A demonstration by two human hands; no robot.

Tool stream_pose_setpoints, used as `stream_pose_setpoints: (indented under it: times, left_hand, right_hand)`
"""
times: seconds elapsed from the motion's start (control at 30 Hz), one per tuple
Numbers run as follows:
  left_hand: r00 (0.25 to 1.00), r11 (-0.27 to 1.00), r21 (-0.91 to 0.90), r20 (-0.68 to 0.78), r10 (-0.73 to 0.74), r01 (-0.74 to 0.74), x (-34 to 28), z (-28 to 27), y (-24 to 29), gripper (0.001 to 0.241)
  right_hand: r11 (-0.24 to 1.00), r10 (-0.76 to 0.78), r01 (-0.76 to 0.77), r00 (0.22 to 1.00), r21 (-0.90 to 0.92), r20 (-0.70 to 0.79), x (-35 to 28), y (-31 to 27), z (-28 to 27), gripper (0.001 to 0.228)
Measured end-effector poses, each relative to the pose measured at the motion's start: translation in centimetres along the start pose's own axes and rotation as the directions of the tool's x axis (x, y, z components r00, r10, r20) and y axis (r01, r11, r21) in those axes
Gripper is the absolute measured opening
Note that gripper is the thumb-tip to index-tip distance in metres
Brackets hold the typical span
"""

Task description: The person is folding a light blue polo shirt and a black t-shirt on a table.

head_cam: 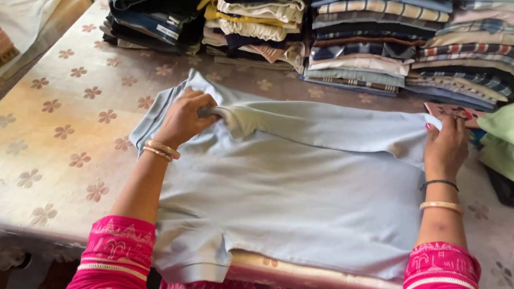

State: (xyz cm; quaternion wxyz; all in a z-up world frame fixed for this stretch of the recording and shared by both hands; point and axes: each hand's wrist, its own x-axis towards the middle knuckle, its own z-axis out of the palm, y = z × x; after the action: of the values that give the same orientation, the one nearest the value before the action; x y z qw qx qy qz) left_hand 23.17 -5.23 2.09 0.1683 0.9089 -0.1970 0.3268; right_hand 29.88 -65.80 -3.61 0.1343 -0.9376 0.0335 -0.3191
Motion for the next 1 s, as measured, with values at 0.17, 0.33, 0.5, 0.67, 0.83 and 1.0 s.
stream_pose_setpoints:
  times: [0.17,0.33,0.5,0.67,0.83,1.0]
  left_hand:
    - [0.718,0.651,-0.421,0.635,-0.286,0.632,0.9,-0.8,0.4,0.036]
    - [0.794,0.721,-0.337,0.188,-0.578,0.605,-0.4,2.4,-7.9,0.024]
    - [0.819,0.82,0.069,0.059,-0.571,0.568,-0.2,5.6,-14.9,0.045]
    - [0.734,0.762,0.111,0.211,-0.646,0.638,1.7,8.0,-16.1,0.072]
    - [0.785,0.788,0.007,0.084,-0.614,0.616,2.0,11.0,-18.6,0.034]
    - [0.715,0.71,0.124,-0.002,-0.699,0.694,2.6,8.2,-16.5,0.02]
  right_hand:
    - [0.994,-0.078,0.077,0.997,-0.073,-0.009,-0.5,1.9,1.4,0.033]
    - [0.996,0.016,-0.009,0.997,-0.093,0.077,-0.3,4.1,2.8,0.047]
    - [0.992,0.076,-0.061,0.988,-0.11,0.135,0.5,4.7,3.6,0.063]
    - [0.979,0.196,-0.169,0.928,-0.112,0.318,1.0,5.6,3.5,0.057]
    - [0.998,0.051,-0.054,0.993,0.035,0.102,0.4,4.0,1.9,0.042]
    - [0.998,0.01,-0.006,0.997,0.056,-0.074,0.1,-0.6,-1.1,0.031]
